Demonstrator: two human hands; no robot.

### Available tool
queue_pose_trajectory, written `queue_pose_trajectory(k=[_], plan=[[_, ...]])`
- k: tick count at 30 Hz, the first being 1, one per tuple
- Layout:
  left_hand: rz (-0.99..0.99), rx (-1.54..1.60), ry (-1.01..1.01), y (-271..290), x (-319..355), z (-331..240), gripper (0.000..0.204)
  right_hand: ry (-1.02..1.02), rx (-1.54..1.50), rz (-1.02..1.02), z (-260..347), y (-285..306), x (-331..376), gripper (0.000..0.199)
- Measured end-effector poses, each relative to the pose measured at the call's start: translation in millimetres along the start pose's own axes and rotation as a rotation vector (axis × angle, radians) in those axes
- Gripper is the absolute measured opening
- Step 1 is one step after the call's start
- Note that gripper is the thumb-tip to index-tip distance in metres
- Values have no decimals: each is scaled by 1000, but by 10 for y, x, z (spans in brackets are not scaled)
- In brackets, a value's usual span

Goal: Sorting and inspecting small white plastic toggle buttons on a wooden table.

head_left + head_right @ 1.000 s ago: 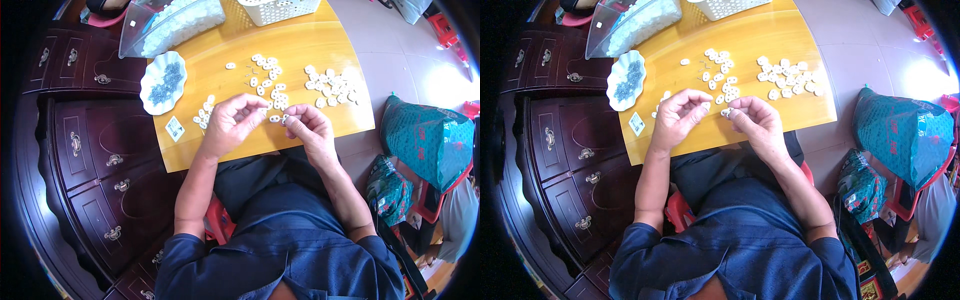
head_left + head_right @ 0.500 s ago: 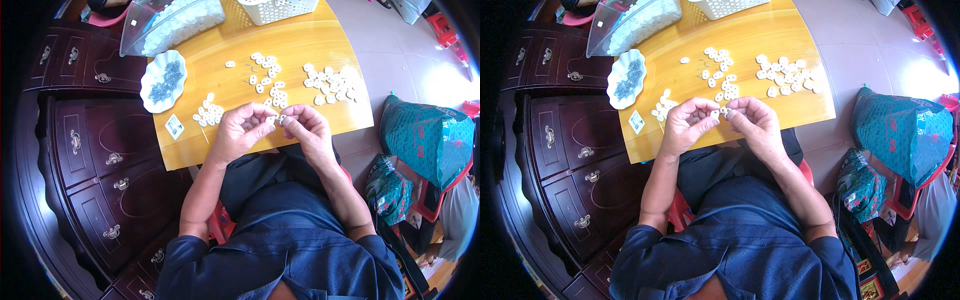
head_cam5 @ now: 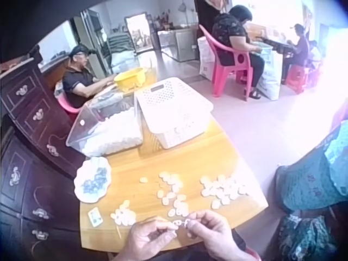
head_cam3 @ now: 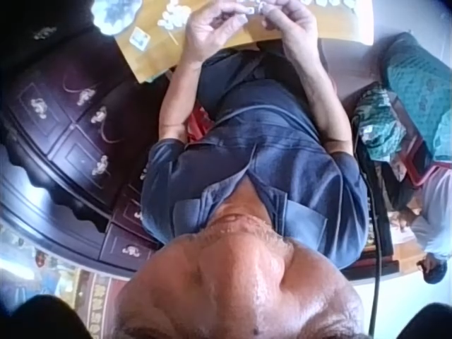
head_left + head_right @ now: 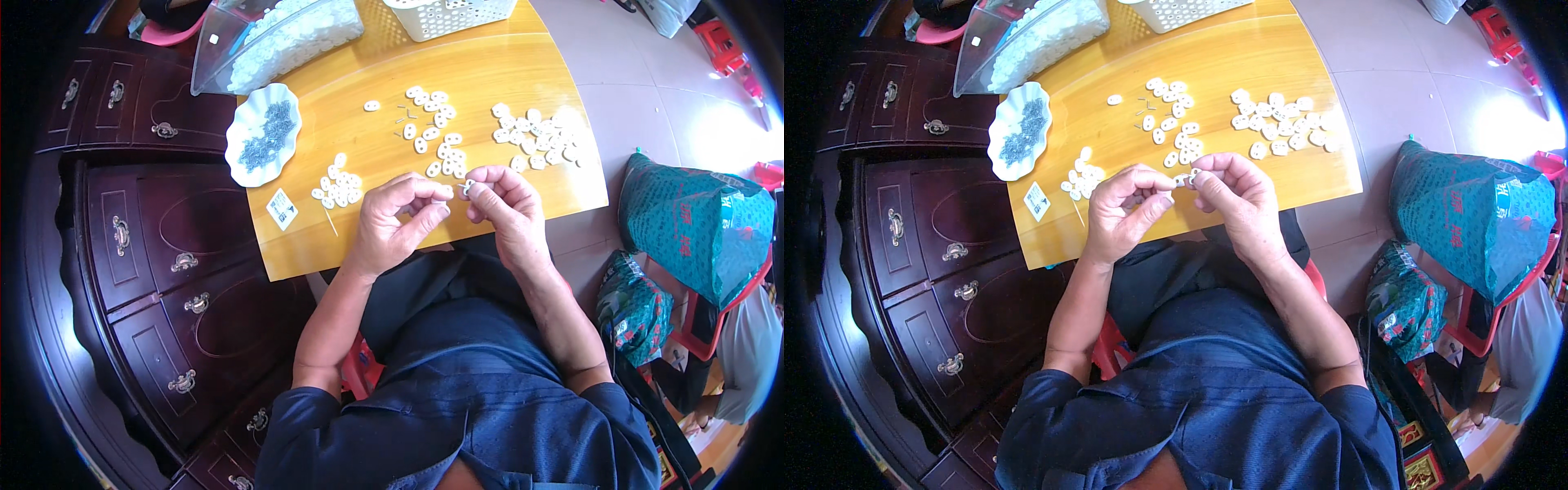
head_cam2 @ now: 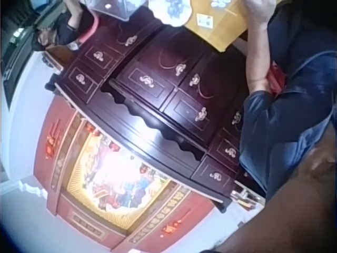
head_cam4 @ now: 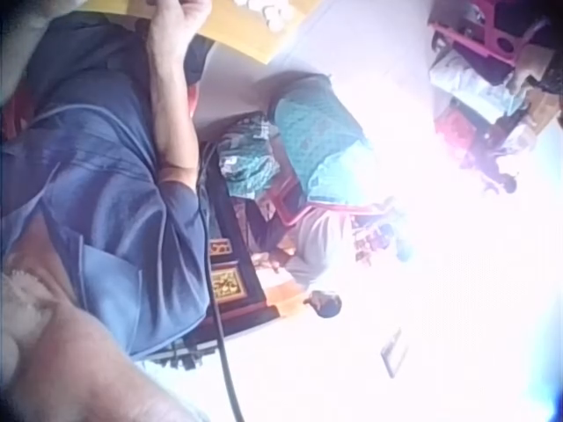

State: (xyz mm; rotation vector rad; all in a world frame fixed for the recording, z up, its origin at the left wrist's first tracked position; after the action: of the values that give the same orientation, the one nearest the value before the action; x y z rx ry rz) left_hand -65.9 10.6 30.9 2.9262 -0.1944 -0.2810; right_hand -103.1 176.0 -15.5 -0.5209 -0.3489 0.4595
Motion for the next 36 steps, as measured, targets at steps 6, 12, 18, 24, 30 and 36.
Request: queue_pose_trajectory(k=[6, 12, 18, 24, 30, 36], plan=[[-39, 122, 85, -25, 40, 82, 8, -15, 2, -7, -20, 19, -2, 14], [17, -8, 124, -14, 54, 76, 9, -7, 14, 22, -28, 6, 2, 14], [-89, 223, 210, 23, 79, 119, 14, 3, 44, 34, -25, -11, 15, 14], [-10, 155, 167, 7, 67, 102, 26, 2, 99, 56, -16, -74, 27, 13], [3, 135, 158, -4, 52, 95, 27, -13, 114, 58, -26, -75, 22, 13], [33, 101, 160, -24, 31, 98, 29, -8, 125, 56, -22, -81, 20, 13]])
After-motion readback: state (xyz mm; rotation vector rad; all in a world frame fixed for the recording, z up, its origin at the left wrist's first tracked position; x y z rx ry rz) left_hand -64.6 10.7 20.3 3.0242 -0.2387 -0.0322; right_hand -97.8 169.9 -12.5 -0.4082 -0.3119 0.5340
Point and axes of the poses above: each hand's wrist, its own x-axis away from the middle knuckle, its own y-axis out of the back of the hand, z = x × y, the point moved 7 cm from there along -x, towards the middle knuckle, and after that the axes turned 7 degrees about z, right-handed, at the moved point
